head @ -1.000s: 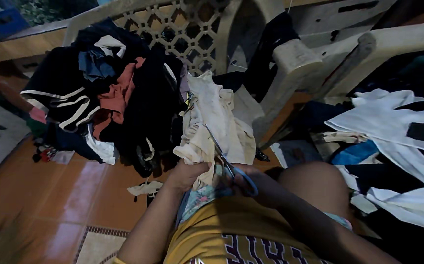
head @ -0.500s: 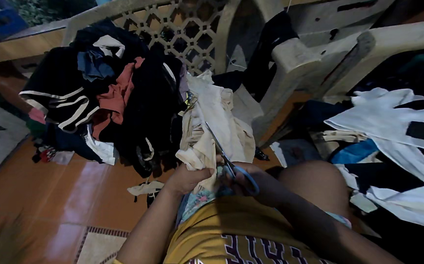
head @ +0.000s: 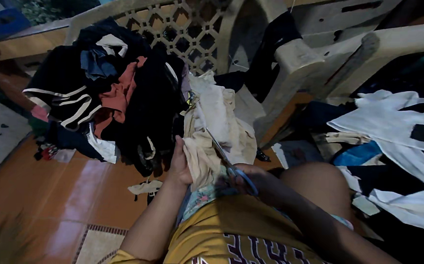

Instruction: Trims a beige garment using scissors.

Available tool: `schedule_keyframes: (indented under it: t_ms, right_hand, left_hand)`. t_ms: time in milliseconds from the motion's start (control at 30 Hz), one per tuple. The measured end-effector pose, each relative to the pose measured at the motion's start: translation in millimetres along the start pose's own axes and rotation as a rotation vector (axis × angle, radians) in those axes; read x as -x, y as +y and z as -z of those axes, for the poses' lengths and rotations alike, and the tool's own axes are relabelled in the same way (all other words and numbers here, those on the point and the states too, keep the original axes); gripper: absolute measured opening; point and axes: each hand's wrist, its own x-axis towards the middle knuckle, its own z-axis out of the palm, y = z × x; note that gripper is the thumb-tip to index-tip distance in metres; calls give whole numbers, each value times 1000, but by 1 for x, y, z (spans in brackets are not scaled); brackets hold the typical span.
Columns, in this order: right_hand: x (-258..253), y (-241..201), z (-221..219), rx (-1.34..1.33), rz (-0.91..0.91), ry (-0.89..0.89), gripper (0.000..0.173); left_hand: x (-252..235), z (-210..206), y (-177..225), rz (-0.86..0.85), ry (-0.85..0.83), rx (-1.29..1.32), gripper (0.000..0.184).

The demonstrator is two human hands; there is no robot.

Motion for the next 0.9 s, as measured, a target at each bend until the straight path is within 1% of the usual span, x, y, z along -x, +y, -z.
schedule_keyframes:
  t_ms: [33, 67, 133, 200, 233, 267, 333, 400, 467, 500, 533, 567, 633, 667, 733, 833, 900]
  right_hand:
    - [-1, 1, 0, 14, -9, -1, 16]
    - [-2, 3, 0, 20, -11, -4, 18]
    - [-3, 6, -1, 45, -12, 4, 21]
    - [-2, 5, -3, 92, -22, 20, 20]
    - [-2, 4, -3, 98, -28, 23, 19]
    - [-1, 3, -4, 90, -37, 24, 17]
    - [0, 0, -5, 61, -61, 26, 13]
    - [0, -1, -6, 77, -89, 28, 14]
    - [0, 0, -7, 95, -113, 35, 15]
    - [-1, 0, -7, 102, -123, 33, 15]
    - [-1, 2, -7, 108, -127, 28, 15]
    - [-2, 4, -7, 121, -130, 23, 17]
    - [-5, 6, -9, 176, -149, 11, 18]
    - [-6, 6, -10, 201, -156, 4, 21]
    - [-8, 7, -11, 221, -148, 2, 24]
    - [-8, 9, -11, 207, -131, 8, 21]
    - [-7, 7, -11, 209, -134, 2, 18]
  left_hand:
    - [-5, 0, -2, 18, 39, 43, 60]
    - [-8, 1, -3, 35, 52, 70, 52]
    - [-12, 1, -6, 95, 14, 97, 39]
    - [-13, 1, -5, 147, -16, 89, 25]
    - [-12, 0, -4, 151, -18, 69, 19]
    - [-11, -1, -3, 132, -5, 39, 18]
    - [-8, -4, -3, 46, 45, -11, 16]
    - [-3, -15, -4, -98, 189, -136, 19]
    - [2, -31, -5, -226, 416, -296, 13]
    - [3, -40, -4, -258, 544, -355, 10]
    - [4, -47, -3, -252, 662, -366, 15]
    - [5, -52, -2, -213, 750, -315, 19]
    - [6, -58, 1, -70, 833, -148, 21]
    - [8, -58, 3, 6, 823, -76, 23]
    - [12, -52, 3, 102, 714, 1, 29]
    - [16, -40, 2, 139, 530, 9, 33]
    - [16, -31, -1, 159, 421, -2, 41]
